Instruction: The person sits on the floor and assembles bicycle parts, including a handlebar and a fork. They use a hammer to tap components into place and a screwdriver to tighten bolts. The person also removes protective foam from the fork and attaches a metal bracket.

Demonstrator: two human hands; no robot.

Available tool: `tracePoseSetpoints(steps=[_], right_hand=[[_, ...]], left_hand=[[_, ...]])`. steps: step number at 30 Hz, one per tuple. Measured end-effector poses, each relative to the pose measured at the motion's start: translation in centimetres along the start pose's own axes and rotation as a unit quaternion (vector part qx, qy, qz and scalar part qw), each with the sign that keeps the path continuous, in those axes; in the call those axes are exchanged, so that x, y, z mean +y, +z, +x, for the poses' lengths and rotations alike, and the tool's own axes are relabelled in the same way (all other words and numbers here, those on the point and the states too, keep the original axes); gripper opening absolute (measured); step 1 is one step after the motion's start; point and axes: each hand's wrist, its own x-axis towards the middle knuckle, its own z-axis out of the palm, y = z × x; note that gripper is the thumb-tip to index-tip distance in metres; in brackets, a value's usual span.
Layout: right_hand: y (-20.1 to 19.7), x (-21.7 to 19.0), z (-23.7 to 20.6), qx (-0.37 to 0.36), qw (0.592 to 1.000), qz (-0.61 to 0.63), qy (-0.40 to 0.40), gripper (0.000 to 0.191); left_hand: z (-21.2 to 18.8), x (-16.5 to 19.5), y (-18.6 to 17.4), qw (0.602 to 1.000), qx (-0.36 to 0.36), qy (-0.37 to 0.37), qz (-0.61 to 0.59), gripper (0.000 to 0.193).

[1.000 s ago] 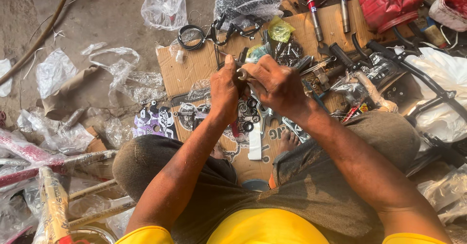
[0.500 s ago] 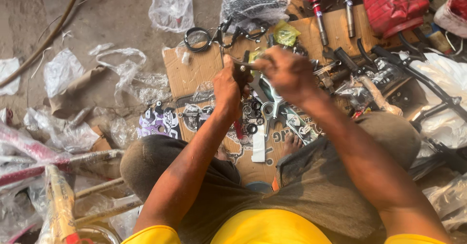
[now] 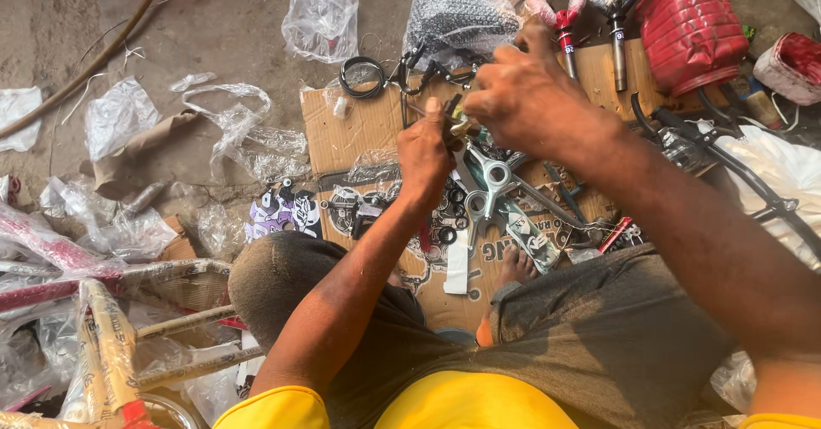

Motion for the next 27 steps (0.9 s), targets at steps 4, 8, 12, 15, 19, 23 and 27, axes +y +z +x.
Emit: tracePoseSetpoints(steps=[4,8,12,15,19,23,27], right_hand=[[0.7,0.9,0.5,-0.024,0.997,-0.074,-0.017,0.015],[5.2,-0.6,-1.3,-0.022,0.946,0.245,0.212,0.015],[13.3,-7.8,-3.4,0.168,0.639,0.603,0.447,0.015],[17.1,-11.1,-5.3,0.205,0.508,0.707,0.447,0.015],[14.9,-8.1,-7.9,0.261,0.823,0.37,0.343,0.013],[8.7,-2.3,-6.5,0.228,0.949,0.156,0.155,0.01],[4.5,0.7,-2.9,0.112,0.988,0.06,0.09,0.012]], left_hand=[[-0.1,0.2,0.0,1.0,-0.006,0.011,-0.014,0.057],[0.5,0.2,-0.6,0.994,0.019,-0.047,-0.098,0.052],[0.9,-0.1,-1.0,0.994,-0.011,-0.057,-0.089,0.051],[1.1,-0.4,-1.1,0.995,0.021,-0.066,-0.066,0.044],[1.5,-0.7,-1.3,0.998,-0.006,-0.038,-0.05,0.05],[1.3,-1.1,-1.0,1.0,-0.009,-0.006,-0.017,0.051],[1.3,-1.1,-0.5,0.994,-0.02,0.101,0.022,0.058]])
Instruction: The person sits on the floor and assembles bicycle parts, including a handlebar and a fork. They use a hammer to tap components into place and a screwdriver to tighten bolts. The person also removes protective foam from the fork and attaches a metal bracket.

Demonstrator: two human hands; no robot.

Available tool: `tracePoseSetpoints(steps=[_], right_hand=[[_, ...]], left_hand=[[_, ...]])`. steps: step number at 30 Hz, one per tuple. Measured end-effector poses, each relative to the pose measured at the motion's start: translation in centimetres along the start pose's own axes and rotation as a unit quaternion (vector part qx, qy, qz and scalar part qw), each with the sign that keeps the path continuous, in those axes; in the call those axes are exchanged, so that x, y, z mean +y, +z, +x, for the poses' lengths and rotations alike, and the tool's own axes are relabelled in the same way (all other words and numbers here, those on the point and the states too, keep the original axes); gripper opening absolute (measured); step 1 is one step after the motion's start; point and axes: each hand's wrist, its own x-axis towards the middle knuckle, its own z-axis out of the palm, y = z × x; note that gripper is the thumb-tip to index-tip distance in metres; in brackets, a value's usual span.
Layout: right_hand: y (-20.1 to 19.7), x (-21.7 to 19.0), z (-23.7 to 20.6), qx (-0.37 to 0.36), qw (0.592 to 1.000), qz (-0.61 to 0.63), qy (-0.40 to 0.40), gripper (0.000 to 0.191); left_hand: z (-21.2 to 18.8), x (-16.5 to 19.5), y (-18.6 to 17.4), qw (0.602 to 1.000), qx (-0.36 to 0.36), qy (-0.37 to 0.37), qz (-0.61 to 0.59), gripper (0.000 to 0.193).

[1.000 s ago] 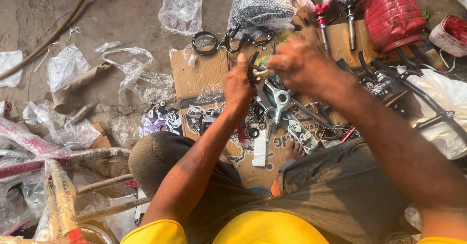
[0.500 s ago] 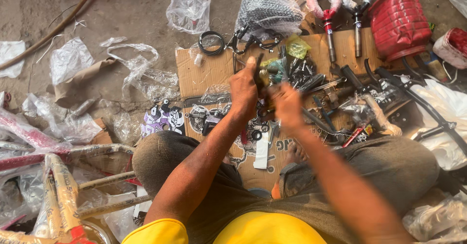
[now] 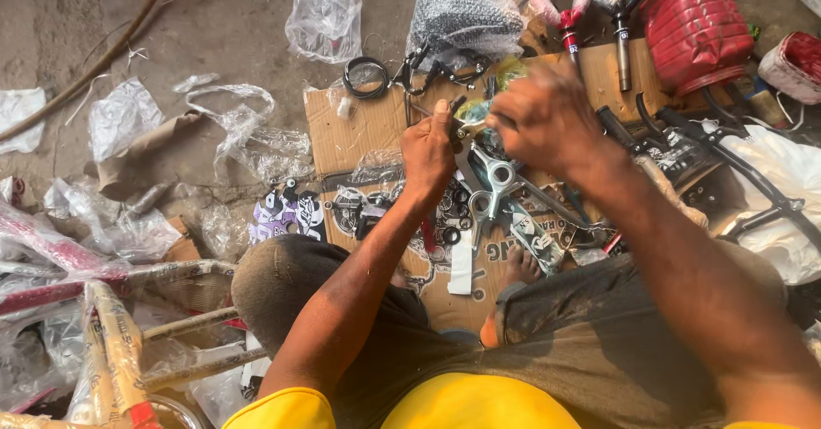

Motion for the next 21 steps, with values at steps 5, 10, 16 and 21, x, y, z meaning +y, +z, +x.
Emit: tracePoseSetpoints(steps=[5,10,16,21], right_hand=[[1.2,-0.2,1.4,-0.057,0.997,0.042,-0.043,0.014],[5.2,-2.6,-1.7,0.031,0.977,0.176,0.121,0.016],[5.8,-3.5,-3.1,0.129,0.973,0.18,0.067,0.01],[4.4,-2.0,-3.0,0.067,0.981,0.172,0.059,0.01]], left_hand=[[0.0,-0.1,-0.4,0.991,0.045,-0.009,0.123,0.061],[0.1,-0.6,-1.1,0.998,0.04,-0.041,0.025,0.06],[1.1,0.3,-1.9,0.961,-0.035,-0.271,-0.036,0.053],[0.5,0.0,-1.5,0.943,-0.099,-0.315,-0.039,0.069]])
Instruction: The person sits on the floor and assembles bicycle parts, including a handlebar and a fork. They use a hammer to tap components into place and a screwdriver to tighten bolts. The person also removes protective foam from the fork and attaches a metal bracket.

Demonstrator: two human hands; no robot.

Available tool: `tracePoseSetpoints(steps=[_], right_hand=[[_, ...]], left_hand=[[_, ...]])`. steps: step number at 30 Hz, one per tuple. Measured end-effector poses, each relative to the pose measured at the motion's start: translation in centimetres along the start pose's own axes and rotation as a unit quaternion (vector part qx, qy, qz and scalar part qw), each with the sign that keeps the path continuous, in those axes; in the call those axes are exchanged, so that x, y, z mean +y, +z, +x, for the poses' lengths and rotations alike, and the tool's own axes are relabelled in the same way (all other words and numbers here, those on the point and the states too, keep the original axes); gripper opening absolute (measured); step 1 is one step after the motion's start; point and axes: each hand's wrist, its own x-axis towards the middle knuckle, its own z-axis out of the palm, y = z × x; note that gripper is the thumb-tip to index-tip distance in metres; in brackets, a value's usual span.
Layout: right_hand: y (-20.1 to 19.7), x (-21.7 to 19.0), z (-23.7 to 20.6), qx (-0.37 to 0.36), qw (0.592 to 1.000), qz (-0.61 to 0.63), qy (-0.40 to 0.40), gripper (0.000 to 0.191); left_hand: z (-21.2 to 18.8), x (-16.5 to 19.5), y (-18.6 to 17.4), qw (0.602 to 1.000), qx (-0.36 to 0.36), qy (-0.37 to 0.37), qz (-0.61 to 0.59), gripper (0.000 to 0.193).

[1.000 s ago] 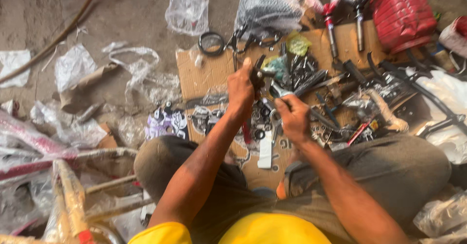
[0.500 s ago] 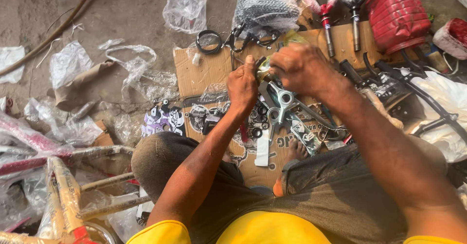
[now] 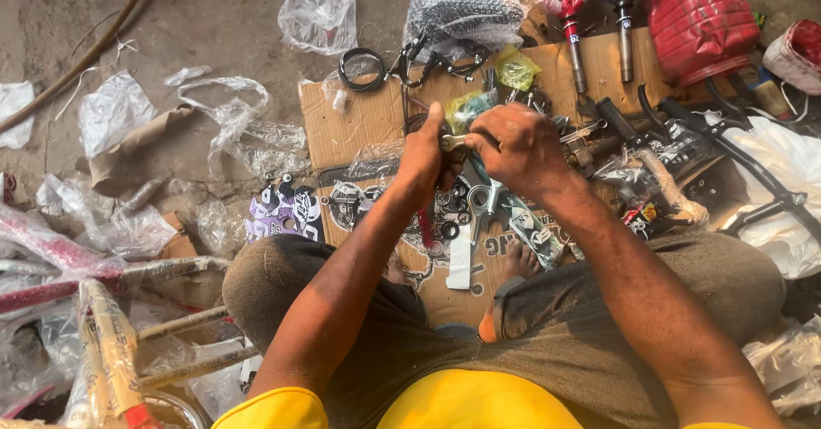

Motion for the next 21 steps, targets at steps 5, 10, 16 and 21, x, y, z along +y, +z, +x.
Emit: tracePoseSetpoints(steps=[5,10,16,21], right_hand=[[3.5,-1.0,-2.3,0.001,0.965,0.088,0.247,0.018],[10.7,-3.2,-5.3,0.254,0.855,0.308,0.33,0.014],[4.6,-0.2,-4.2,0.14,0.986,0.073,0.055,0.008],[-2.2,-0.7,0.0,0.011,0.999,-0.044,-0.013,0.013]], left_hand=[[1.0,-2.5,0.9,0.985,0.098,0.137,-0.02,0.055],[2.5,-3.3,-0.2,0.892,0.167,0.342,0.245,0.047],[2.3,-2.1,-0.3,0.877,0.144,0.395,0.232,0.054],[0.4,-1.4,0.9,0.912,0.136,0.334,0.194,0.062]])
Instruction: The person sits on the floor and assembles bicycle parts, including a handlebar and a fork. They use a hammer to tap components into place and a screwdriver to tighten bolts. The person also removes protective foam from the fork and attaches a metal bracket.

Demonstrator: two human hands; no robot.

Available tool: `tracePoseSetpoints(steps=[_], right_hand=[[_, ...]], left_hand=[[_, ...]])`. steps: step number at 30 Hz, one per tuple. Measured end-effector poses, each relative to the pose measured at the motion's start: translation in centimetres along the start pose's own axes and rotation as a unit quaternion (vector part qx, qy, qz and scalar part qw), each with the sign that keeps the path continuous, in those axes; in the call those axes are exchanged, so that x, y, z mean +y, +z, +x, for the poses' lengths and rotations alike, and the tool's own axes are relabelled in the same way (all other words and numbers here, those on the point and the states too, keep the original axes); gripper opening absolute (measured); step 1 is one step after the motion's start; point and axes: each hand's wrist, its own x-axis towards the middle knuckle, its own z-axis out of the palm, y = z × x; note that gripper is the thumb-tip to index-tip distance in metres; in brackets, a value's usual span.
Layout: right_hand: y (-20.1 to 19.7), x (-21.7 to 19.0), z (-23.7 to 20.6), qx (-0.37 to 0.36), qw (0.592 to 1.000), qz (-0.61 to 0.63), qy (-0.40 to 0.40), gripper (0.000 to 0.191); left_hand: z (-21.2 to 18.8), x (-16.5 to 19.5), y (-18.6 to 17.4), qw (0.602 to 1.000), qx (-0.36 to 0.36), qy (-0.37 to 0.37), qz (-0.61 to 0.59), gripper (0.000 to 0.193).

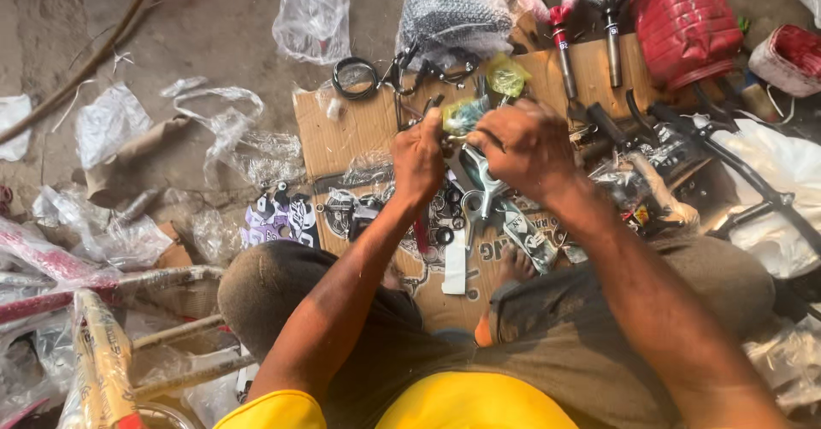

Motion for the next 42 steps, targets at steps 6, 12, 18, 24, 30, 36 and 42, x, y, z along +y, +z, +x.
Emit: tracePoseSetpoints(steps=[6,12,18,24,30,36,42], right_hand=[[-0.4,0.0,1.9,-0.09,0.993,-0.048,-0.061,0.021],[0.7,0.6,1.5,-0.168,0.985,-0.026,0.025,0.02],[1.3,1.2,1.8,-0.264,0.961,-0.083,-0.001,0.02],[3.4,1.7,-0.6,-0.131,0.991,-0.008,0.039,0.027],[7.4,-0.8,-3.6,0.038,0.979,0.092,0.18,0.02],[2.2,1.8,-4.5,-0.07,0.958,0.007,0.279,0.026],[0.6,1.9,-5.0,-0.037,0.908,0.257,0.329,0.033]], left_hand=[[-0.4,-0.2,0.1,0.973,-0.008,0.044,0.225,0.067],[-0.5,-0.6,0.7,0.967,-0.025,-0.02,0.254,0.068],[-0.7,-0.2,0.5,0.963,-0.11,-0.046,0.243,0.066],[0.1,-1.3,0.7,0.958,-0.051,-0.024,0.28,0.064],[0.7,-2.8,-0.3,0.958,-0.022,-0.027,0.285,0.063],[3.1,-3.1,-1.8,0.988,-0.101,-0.119,0.021,0.04],[2.8,-1.9,-3.1,0.919,-0.214,-0.085,-0.319,0.026]])
